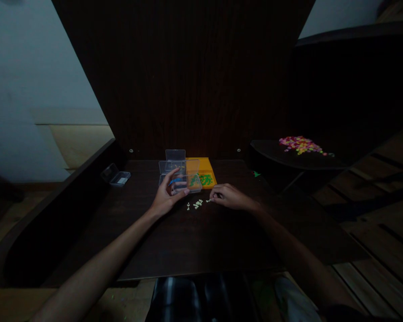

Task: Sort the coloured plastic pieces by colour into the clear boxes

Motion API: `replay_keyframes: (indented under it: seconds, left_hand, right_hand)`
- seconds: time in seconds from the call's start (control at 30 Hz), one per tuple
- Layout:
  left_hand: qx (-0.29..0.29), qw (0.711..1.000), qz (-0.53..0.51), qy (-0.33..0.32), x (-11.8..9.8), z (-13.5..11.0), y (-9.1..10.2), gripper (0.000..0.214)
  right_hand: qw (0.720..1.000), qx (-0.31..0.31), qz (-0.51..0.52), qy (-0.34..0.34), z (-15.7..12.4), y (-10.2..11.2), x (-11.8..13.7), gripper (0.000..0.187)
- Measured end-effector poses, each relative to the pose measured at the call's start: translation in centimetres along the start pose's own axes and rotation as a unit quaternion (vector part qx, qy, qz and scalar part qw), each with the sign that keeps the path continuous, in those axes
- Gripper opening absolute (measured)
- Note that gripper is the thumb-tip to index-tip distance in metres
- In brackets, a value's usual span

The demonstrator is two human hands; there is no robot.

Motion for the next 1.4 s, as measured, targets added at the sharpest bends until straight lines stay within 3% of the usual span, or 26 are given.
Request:
replay_keyframes:
  seconds: [0.17, 0.33, 0.43, 0.53, 0.67, 0.9, 1.4]
  left_hand:
    - [0.004, 1.000, 0.002, -0.006, -0.1, 0.0, 0.0, 0.076]
    - [0.027, 1.000, 0.000, -0.009, 0.2, -0.2, -0.4, 0.073]
    - [0.049, 0.999, -0.010, 0.003, 0.6, -0.3, -0.9, 0.074]
    - [0.066, 0.998, -0.010, 0.009, 0.9, -0.6, -1.5, 0.074]
    - [0.081, 0.996, -0.039, 0.020, 0.9, -1.1, -2.3, 0.075]
    - [0.127, 0.989, -0.077, 0.020, 0.9, -1.6, -3.2, 0.071]
    - [0.097, 0.993, -0.065, 0.033, 1.2, -1.3, -2.6, 0.073]
  right_hand:
    - [0.993, -0.067, 0.091, -0.016, -0.2, 1.0, 0.4, 0.016]
    - [0.955, -0.149, 0.239, -0.091, -0.1, 1.1, 1.5, 0.030]
    - [0.942, -0.225, 0.234, -0.091, 0.2, 0.9, 2.5, 0.031]
    - [0.952, -0.256, 0.156, -0.063, 0.5, 0.6, 3.4, 0.029]
    - [0.969, -0.237, 0.062, -0.008, 0.8, 0.0, 3.8, 0.024]
    - [0.979, -0.195, 0.048, 0.030, 1.1, -1.2, 3.0, 0.015]
    - [0.988, -0.145, -0.023, 0.044, 0.7, -0.7, 2.9, 0.021]
Point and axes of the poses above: each hand's wrist, its own z-axis towards the middle knuckle, its own y-axis out of the back of the hand, x = y × z, the point moved 1 cm from there along z, towards the middle knuckle, and after that the axes turned 9 degrees about y, right-handed, at the moved point
